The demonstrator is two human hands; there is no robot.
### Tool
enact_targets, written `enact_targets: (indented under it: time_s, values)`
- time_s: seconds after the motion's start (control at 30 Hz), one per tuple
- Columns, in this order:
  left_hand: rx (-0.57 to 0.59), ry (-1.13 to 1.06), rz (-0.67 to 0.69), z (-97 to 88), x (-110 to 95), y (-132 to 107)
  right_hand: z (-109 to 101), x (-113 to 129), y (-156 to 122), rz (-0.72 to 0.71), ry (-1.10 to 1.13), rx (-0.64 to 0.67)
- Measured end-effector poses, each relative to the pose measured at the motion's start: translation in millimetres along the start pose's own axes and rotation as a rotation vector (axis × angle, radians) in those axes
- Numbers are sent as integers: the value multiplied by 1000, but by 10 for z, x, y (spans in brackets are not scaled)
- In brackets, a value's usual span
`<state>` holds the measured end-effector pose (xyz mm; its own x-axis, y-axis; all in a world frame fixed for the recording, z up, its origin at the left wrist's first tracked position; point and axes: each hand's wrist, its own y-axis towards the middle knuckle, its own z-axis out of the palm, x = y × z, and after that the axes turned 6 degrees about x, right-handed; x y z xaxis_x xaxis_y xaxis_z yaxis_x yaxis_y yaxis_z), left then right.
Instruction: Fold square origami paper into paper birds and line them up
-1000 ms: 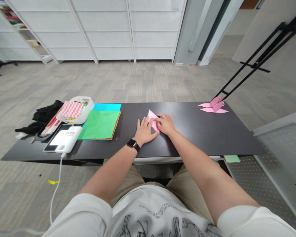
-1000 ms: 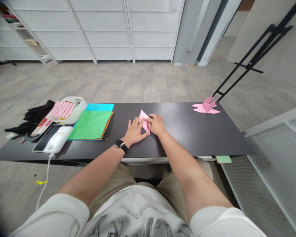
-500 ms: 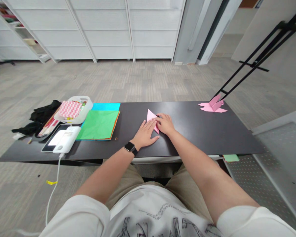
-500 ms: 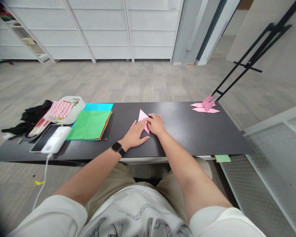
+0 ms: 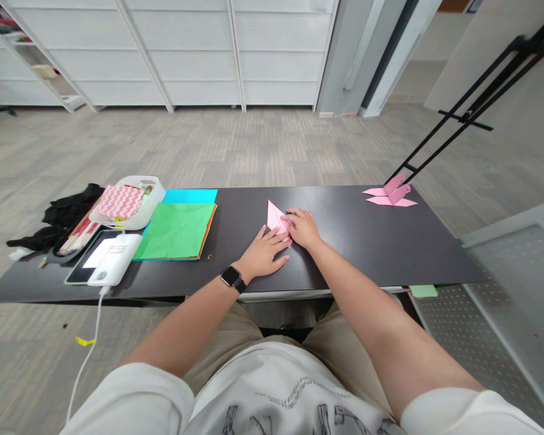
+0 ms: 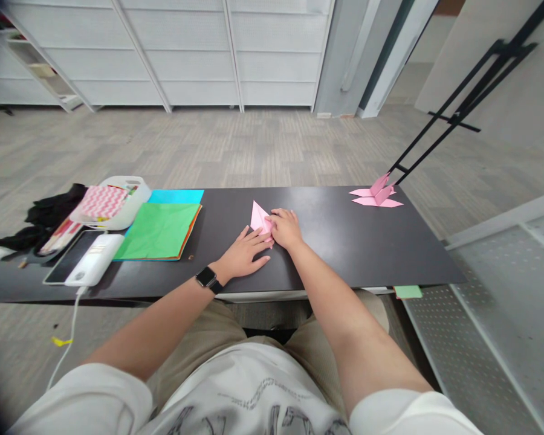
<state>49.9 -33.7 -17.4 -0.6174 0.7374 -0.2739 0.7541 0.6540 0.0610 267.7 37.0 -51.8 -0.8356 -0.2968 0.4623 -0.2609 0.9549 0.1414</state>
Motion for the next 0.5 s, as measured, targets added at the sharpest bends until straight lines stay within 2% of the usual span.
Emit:
enact_targets:
  time_s: [0.17,0.5]
  values:
    - [33,-5,58,-23,1,-50,-1,-2,1,-4,-1,-12]
    - [32,-32,55,-66,-21,-57,-73,69,-44,2,-25,-14]
